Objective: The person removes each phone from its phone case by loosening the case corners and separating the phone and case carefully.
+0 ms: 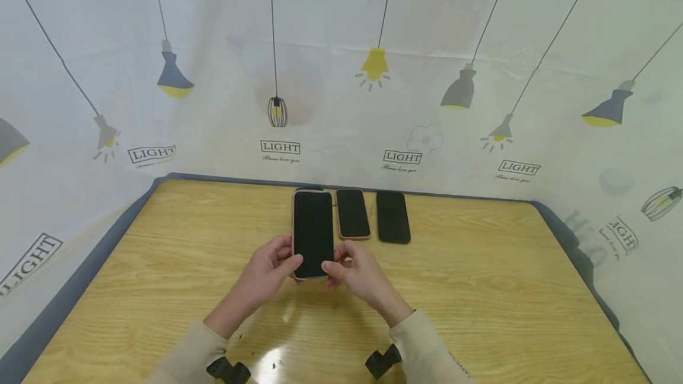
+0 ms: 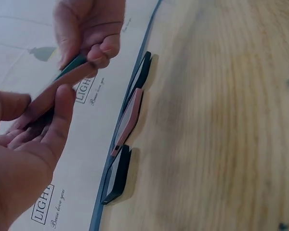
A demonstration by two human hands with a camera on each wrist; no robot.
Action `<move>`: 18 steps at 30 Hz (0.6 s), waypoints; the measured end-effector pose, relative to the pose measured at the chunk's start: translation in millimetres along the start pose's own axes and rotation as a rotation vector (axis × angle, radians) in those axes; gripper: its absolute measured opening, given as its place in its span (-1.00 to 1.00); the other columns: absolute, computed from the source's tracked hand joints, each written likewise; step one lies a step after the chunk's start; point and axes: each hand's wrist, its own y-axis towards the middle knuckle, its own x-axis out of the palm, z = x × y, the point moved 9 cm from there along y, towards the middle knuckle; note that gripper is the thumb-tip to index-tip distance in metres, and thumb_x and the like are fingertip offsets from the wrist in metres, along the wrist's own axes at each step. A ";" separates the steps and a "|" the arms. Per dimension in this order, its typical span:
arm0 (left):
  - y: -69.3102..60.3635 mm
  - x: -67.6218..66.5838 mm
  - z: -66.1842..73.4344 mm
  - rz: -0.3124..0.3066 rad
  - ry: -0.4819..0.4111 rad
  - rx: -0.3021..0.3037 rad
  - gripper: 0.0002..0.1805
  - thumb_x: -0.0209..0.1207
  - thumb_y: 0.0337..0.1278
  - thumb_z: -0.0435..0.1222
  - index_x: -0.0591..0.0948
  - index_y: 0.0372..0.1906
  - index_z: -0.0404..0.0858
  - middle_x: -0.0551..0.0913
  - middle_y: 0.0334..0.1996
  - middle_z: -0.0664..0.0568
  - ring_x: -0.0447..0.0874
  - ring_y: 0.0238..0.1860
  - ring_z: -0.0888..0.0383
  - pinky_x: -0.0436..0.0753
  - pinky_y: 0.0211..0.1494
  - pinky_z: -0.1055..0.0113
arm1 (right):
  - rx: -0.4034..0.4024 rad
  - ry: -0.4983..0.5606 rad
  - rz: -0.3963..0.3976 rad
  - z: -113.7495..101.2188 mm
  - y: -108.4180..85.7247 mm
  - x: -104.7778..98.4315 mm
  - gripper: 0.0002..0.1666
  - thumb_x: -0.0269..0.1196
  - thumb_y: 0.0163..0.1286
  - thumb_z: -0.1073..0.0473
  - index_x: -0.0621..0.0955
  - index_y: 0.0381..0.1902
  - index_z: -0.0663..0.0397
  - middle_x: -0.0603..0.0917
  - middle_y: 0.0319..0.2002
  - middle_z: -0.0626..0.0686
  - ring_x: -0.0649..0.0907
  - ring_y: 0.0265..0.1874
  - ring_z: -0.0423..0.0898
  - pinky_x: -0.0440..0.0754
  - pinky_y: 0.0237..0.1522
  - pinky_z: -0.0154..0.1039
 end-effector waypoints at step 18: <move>-1.5 -8.4 -3.3 0.078 0.014 -0.074 -0.68 0.26 0.37 -0.46 0.54 0.14 -0.49 0.75 -0.02 -0.32 0.80 -0.16 0.02 0.77 -0.33 0.17 | -0.077 -0.055 -0.041 -5.2 1.1 -7.2 -0.79 0.37 0.40 0.26 0.56 -0.32 0.28 0.66 -0.55 0.09 0.65 -0.60 -0.12 0.75 -0.42 -0.06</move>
